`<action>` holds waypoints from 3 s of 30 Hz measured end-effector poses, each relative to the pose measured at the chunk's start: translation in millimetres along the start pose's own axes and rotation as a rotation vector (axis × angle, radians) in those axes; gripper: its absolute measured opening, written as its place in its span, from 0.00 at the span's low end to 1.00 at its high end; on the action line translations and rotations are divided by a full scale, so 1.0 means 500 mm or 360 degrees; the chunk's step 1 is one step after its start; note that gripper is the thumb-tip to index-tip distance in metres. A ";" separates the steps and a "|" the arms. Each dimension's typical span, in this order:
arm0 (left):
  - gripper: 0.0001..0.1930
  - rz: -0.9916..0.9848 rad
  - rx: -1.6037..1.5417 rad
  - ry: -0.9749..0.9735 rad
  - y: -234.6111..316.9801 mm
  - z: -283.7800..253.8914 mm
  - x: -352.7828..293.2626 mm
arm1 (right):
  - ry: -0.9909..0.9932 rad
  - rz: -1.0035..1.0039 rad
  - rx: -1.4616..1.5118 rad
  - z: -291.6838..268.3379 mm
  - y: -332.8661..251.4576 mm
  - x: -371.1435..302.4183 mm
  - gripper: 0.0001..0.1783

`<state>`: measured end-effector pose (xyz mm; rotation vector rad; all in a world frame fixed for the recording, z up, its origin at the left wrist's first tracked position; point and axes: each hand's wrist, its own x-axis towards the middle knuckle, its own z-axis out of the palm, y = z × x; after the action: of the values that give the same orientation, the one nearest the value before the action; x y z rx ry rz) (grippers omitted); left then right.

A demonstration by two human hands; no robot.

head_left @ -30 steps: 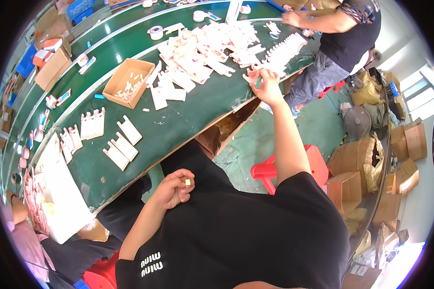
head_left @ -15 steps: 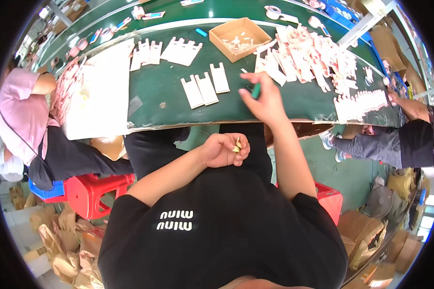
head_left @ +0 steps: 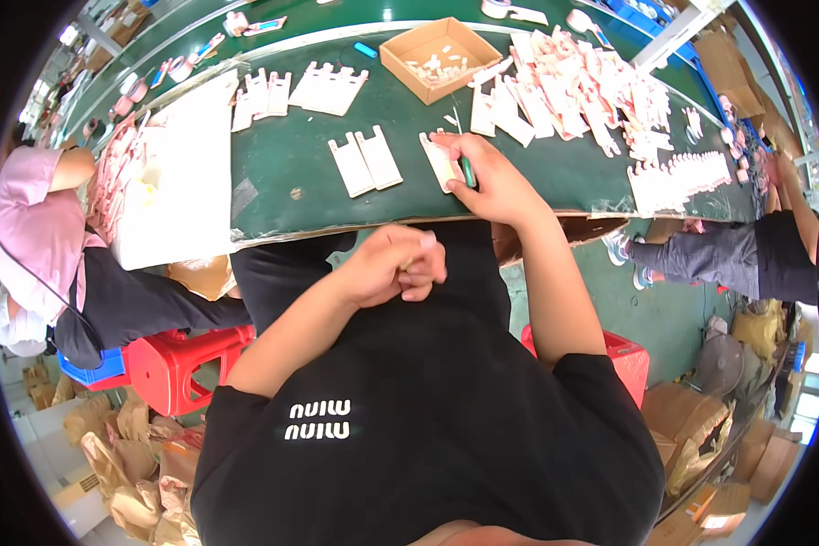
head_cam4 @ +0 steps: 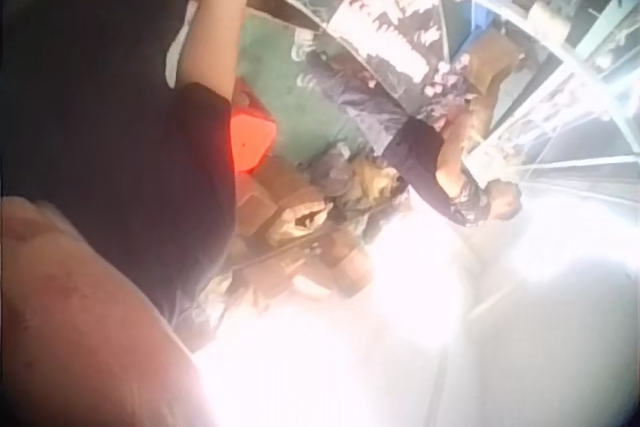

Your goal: Assembling small plastic components by inserting tiny pins into frames at a factory workbench.

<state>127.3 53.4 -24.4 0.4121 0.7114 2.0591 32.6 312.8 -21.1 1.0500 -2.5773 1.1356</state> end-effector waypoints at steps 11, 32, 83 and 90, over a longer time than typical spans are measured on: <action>0.12 0.0435 0.1962 0.0820 0.140 -0.001 0.179 | 0.0072 0.0121 0.0393 -0.020 -0.002 -0.026 0.32; 0.06 -0.0014 0.3823 0.0155 0.148 0.014 0.239 | 0.0231 0.0025 0.0202 -0.012 0.005 -0.022 0.33; 0.06 -0.0692 -0.1013 0.0223 -0.105 -0.003 0.098 | 0.0394 0.0214 -0.0302 -0.053 -0.015 -0.118 0.36; 0.05 -0.0805 -0.0411 -0.0116 -0.124 0.028 0.112 | 0.0643 0.0721 -0.0738 -0.230 0.067 -0.290 0.26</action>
<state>144.1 131.8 -51.1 0.1380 0.4401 1.6177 102.8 487.1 -14.8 0.1231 -2.5973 0.6609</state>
